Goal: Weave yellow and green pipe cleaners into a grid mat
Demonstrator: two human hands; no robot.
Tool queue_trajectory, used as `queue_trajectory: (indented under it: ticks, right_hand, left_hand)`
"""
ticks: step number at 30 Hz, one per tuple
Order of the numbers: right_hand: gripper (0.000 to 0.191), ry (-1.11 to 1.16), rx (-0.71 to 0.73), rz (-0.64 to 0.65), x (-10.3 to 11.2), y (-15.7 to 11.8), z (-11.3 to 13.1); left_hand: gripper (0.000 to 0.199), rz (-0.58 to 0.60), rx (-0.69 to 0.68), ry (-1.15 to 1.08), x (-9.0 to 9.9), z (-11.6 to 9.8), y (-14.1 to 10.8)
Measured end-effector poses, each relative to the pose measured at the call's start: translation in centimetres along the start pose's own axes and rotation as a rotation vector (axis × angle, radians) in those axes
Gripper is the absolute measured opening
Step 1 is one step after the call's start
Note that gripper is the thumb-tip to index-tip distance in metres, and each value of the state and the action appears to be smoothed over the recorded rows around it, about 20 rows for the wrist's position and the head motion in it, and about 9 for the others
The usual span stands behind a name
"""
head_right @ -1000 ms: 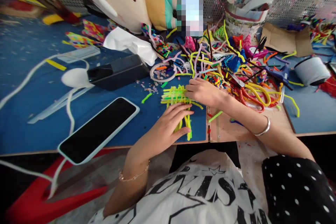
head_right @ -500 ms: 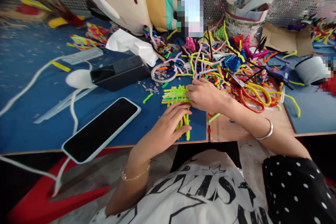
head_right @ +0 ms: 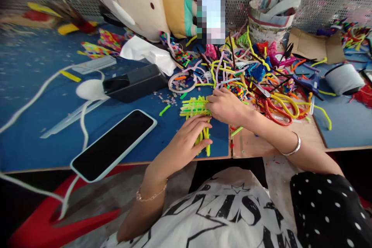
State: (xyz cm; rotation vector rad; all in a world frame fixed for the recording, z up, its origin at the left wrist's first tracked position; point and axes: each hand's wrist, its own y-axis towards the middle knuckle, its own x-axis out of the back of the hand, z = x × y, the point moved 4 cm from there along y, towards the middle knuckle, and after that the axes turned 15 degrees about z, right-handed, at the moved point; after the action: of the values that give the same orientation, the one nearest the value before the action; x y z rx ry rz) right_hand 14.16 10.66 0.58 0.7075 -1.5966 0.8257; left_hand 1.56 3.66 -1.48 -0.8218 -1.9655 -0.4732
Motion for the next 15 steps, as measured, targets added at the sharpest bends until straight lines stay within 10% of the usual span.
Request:
queue_trajectory:
  ticks: [15]
  right_hand:
    - [0.019,-0.119,-0.008,-0.071,-0.29,0.09,0.60]
  left_hand:
    - [0.022,-0.008,-0.022,-0.005,0.03,-0.09,-0.10]
